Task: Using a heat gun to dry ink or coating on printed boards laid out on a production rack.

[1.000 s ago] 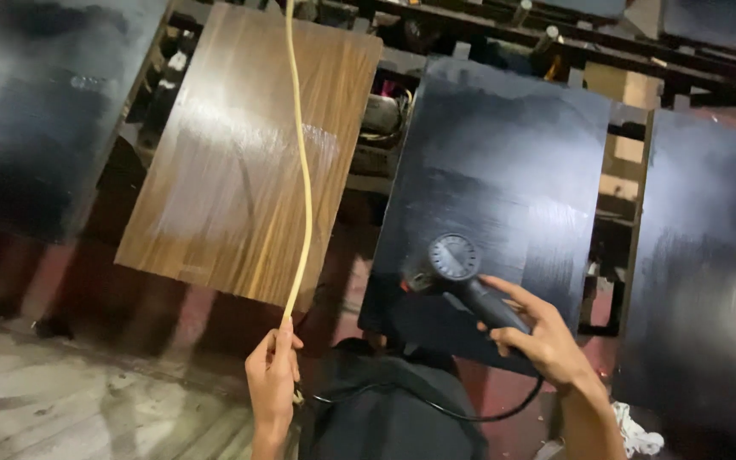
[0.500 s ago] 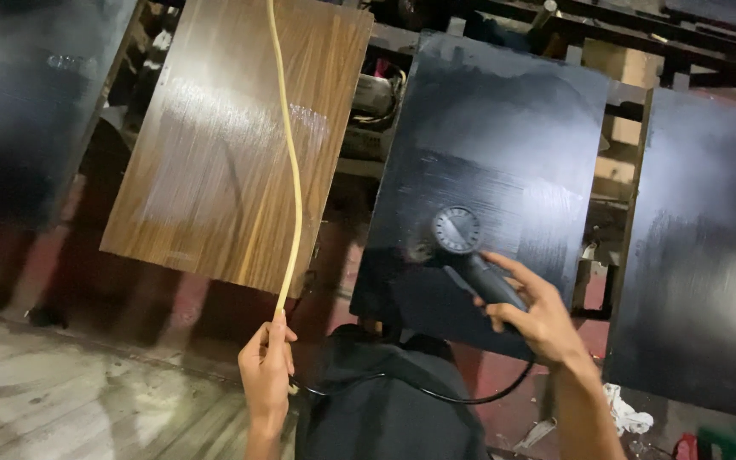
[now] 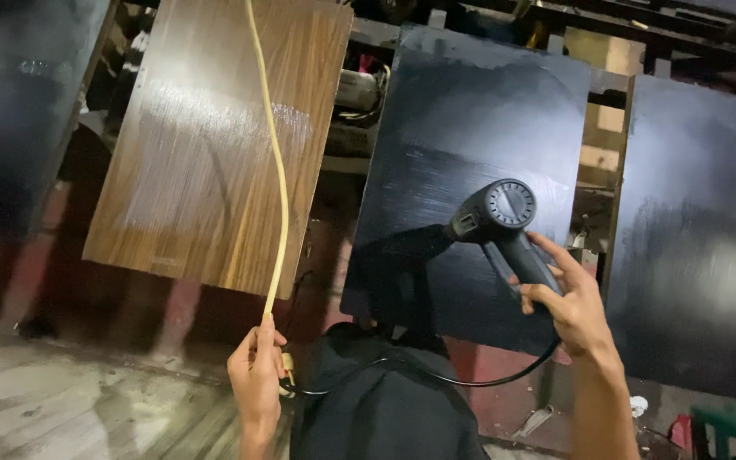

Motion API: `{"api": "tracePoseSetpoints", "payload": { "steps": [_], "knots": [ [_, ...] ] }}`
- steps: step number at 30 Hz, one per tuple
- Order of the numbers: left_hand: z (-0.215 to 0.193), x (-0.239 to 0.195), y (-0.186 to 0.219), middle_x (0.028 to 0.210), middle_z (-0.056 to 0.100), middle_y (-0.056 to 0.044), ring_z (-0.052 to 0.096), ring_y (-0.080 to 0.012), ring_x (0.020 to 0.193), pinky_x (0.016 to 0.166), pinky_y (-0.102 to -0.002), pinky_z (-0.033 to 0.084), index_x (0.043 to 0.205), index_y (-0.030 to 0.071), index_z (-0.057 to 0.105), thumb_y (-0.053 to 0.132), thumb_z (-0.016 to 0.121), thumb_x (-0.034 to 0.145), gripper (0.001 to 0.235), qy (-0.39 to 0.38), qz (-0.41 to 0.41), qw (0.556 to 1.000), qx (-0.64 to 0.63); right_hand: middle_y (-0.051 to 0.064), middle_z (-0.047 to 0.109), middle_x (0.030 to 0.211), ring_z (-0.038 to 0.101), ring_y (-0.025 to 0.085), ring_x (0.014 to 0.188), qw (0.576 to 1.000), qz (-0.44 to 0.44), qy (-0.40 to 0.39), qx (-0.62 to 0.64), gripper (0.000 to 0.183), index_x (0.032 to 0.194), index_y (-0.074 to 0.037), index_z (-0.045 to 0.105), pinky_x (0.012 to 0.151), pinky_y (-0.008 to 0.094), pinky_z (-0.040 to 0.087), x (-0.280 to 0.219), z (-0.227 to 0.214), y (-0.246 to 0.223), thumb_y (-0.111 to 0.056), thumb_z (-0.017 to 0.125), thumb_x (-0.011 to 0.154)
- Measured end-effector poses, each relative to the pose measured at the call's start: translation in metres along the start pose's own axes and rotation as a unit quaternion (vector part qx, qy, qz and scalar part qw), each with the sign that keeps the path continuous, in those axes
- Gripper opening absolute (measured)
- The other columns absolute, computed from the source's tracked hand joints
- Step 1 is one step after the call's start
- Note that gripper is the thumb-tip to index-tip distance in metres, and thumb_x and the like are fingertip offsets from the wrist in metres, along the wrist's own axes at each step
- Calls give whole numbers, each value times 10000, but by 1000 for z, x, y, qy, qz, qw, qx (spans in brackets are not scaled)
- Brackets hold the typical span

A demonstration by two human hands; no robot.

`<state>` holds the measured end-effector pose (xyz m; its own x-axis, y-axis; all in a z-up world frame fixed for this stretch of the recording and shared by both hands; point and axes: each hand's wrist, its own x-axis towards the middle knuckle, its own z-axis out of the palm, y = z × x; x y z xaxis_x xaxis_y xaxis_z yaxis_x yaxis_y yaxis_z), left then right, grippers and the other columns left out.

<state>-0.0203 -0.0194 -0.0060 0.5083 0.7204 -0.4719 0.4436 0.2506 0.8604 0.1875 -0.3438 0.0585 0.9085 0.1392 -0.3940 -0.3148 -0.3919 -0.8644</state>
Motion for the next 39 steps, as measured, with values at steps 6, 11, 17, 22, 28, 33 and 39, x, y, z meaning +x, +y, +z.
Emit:
{"api": "tracePoseSetpoints", "payload": {
  "steps": [6, 11, 17, 22, 28, 33, 39],
  "knots": [
    [3, 1, 11, 466, 365, -11, 333, -105, 421, 420, -282, 320, 677, 41, 575, 328, 580, 1065, 483, -11, -4, 1000, 3, 310, 673, 751, 655, 255, 648, 996, -18, -11, 92, 798, 1509, -54, 521, 704, 359, 543, 18, 23, 8, 5, 634, 721],
    [-2, 7, 1, 464, 350, -17, 328, -96, 427, 449, -272, 290, 677, 50, 580, 340, 568, 1071, 490, 2, 13, 1000, 11, 242, 716, 887, 591, 205, 580, 998, -23, 12, 64, 814, 1552, -71, 467, 751, 368, 544, 17, 17, -1, -49, 633, 755],
    [6, 5, 12, 493, 337, -26, 308, -130, 456, 433, -317, 326, 679, 30, 562, 341, 580, 1068, 498, -8, -40, 999, -4, 137, 613, 536, 741, 243, 814, 997, -32, 19, 68, 741, 1481, -72, 556, 826, 347, 542, 21, 22, 6, -48, 615, 743],
    [3, 6, 15, 479, 340, -23, 320, -123, 442, 426, -306, 328, 690, 30, 582, 360, 575, 1066, 501, -5, -29, 1000, 6, 145, 655, 653, 610, 198, 654, 997, -36, 31, 63, 780, 1515, -108, 530, 842, 370, 513, 24, 17, 0, -76, 637, 744],
    [3, 3, 17, 464, 349, -30, 331, -123, 451, 492, -301, 336, 708, 17, 639, 367, 565, 1072, 510, 4, -33, 999, 21, 269, 714, 836, 583, 221, 574, 995, -6, 20, 95, 784, 1516, -68, 511, 770, 372, 515, 26, 24, -10, -17, 604, 739],
    [1, 5, 14, 458, 356, -21, 324, -107, 431, 455, -283, 296, 750, 14, 702, 367, 568, 1061, 490, 0, -13, 1000, 13, 166, 704, 708, 678, 198, 778, 997, -28, 36, 68, 800, 1539, -93, 507, 955, 371, 498, 32, 25, -8, -75, 594, 744],
    [-2, 4, 15, 462, 338, -21, 307, -115, 436, 421, -295, 311, 717, 23, 666, 362, 567, 1067, 498, 15, -28, 999, 15, 188, 681, 642, 692, 224, 770, 998, -20, 34, 46, 798, 1513, -68, 529, 812, 356, 531, 34, 26, -14, -42, 579, 717]
  ]
}}
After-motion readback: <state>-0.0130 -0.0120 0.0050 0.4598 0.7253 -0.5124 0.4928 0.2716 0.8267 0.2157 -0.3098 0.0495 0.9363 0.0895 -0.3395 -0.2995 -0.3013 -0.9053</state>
